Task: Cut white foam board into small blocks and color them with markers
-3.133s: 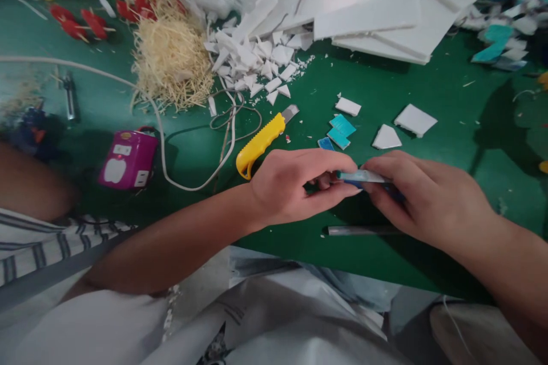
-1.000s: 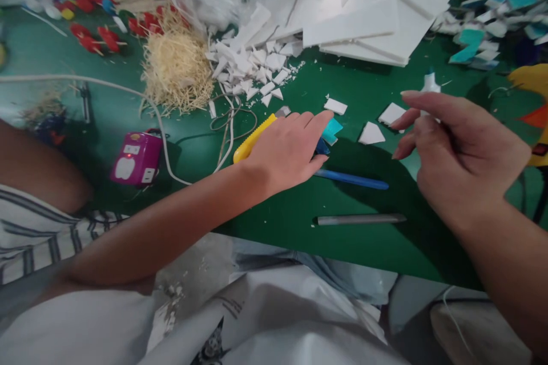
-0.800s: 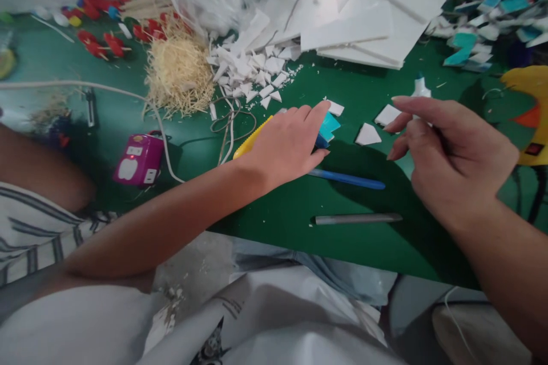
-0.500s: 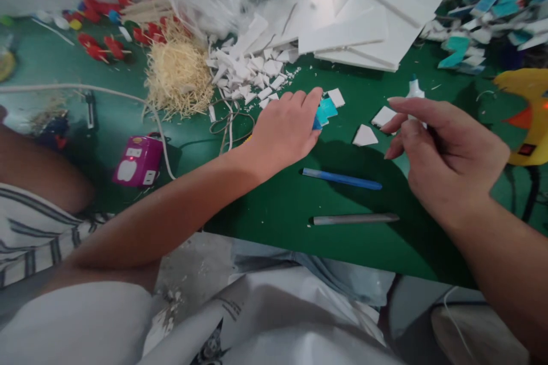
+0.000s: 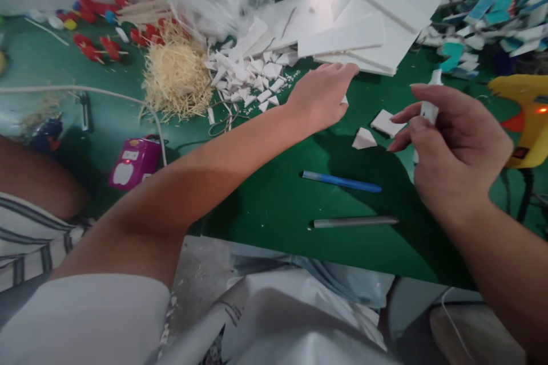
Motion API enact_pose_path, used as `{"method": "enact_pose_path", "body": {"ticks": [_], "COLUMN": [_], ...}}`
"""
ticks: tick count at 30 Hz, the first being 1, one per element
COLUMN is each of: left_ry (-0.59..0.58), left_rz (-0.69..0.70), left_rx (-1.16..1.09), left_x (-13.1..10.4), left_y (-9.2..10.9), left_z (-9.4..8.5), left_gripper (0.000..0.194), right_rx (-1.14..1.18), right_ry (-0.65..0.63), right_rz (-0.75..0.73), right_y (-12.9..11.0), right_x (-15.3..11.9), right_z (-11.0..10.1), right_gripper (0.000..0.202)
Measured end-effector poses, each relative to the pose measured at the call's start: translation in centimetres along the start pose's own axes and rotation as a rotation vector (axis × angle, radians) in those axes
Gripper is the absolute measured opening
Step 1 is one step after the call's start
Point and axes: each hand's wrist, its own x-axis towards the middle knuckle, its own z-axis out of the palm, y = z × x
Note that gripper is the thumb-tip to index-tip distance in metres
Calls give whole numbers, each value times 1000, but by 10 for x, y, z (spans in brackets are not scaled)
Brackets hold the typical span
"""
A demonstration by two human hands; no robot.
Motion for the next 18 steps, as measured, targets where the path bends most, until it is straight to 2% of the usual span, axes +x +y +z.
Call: {"method": "enact_pose_path", "body": {"ticks": [3, 7, 10, 13, 18], "left_ry": [48, 90, 39, -10, 69], "left_rz": [61, 50, 61, 79, 296], "left_rx": [28, 29, 65, 133, 71], "left_x": [-15, -60, -89, -104, -126], "left_y": [1, 3, 5, 6, -1], "left_z": [-13, -22, -14, -5, 5], "left_gripper": [55, 52, 51, 54, 27], "right_rx": [-6, 40, 34, 3, 51], "right_ry": [18, 35, 2, -3, 4], "right_rz": [-22, -52, -67, -68, -30], "right_y": [2, 3, 4, 5, 3], "right_x": [0, 0, -1, -2, -1], "right_z": [0, 0, 1, 2, 2], "right_gripper": [37, 39, 41, 37, 37]}}
